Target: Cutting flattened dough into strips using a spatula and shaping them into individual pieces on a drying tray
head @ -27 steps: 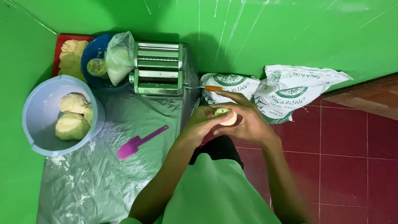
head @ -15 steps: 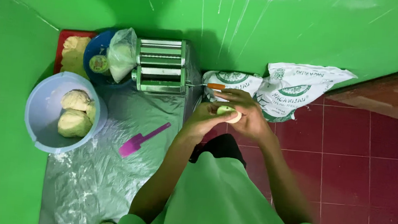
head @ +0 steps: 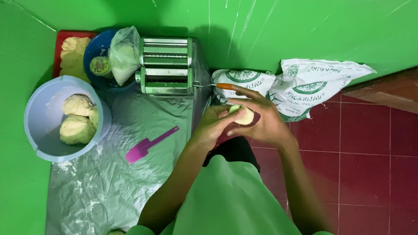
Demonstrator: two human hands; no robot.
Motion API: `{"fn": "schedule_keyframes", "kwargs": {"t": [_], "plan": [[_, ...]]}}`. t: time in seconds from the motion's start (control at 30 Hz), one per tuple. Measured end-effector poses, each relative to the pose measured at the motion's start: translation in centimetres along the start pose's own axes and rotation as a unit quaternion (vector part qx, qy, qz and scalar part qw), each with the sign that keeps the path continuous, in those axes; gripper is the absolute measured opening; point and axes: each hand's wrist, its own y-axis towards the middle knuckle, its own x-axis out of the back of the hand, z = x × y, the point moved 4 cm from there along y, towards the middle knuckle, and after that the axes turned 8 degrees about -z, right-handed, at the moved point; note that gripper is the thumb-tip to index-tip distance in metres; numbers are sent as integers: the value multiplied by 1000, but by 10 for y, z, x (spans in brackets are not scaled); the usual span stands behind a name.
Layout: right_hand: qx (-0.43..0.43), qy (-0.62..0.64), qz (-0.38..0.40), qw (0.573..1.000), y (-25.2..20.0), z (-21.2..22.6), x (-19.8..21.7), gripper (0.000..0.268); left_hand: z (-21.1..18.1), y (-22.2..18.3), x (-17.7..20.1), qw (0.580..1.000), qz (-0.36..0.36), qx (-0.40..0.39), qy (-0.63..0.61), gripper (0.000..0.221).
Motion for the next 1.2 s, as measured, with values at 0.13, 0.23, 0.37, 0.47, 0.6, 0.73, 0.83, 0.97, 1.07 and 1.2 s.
{"fn": "schedule_keyframes", "kwargs": {"t": [0.13,0.23,0.37,0.47,0.6,0.73,0.83,0.97,1.07,1.2], "plan": [[-20,-4,-24,1000,-9,-12,-8,64,-16,-2,-4,999,-2,-21,30,25],[-25,-13,-37,999,-13,-21,-10,47,-24,-7,-9,998,13,-38,49,24],[-13,-43,-80,996,-19,-27,-11,34,-7,2,4,994,-35,45,93,59],[-13,-38,-90,995,-15,-21,-15,39,3,20,17,996,8,91,18,43],[-26,-17,-76,997,-9,-4,-15,74,-12,3,-2,999,-32,-7,27,20],[-28,-11,-60,998,-8,3,-16,65,13,15,14,992,-48,-36,110,31],[-34,-8,-60,998,-11,-9,-21,50,14,14,17,995,-26,-29,90,30],[-16,-29,-67,997,-14,-24,-24,34,7,5,15,998,1,-31,47,24],[-29,-25,-67,997,-12,-15,-25,50,0,0,12,997,-18,-16,69,23],[-52,3,-43,998,-6,-7,-26,59,14,12,29,990,-68,-15,120,32]]}}
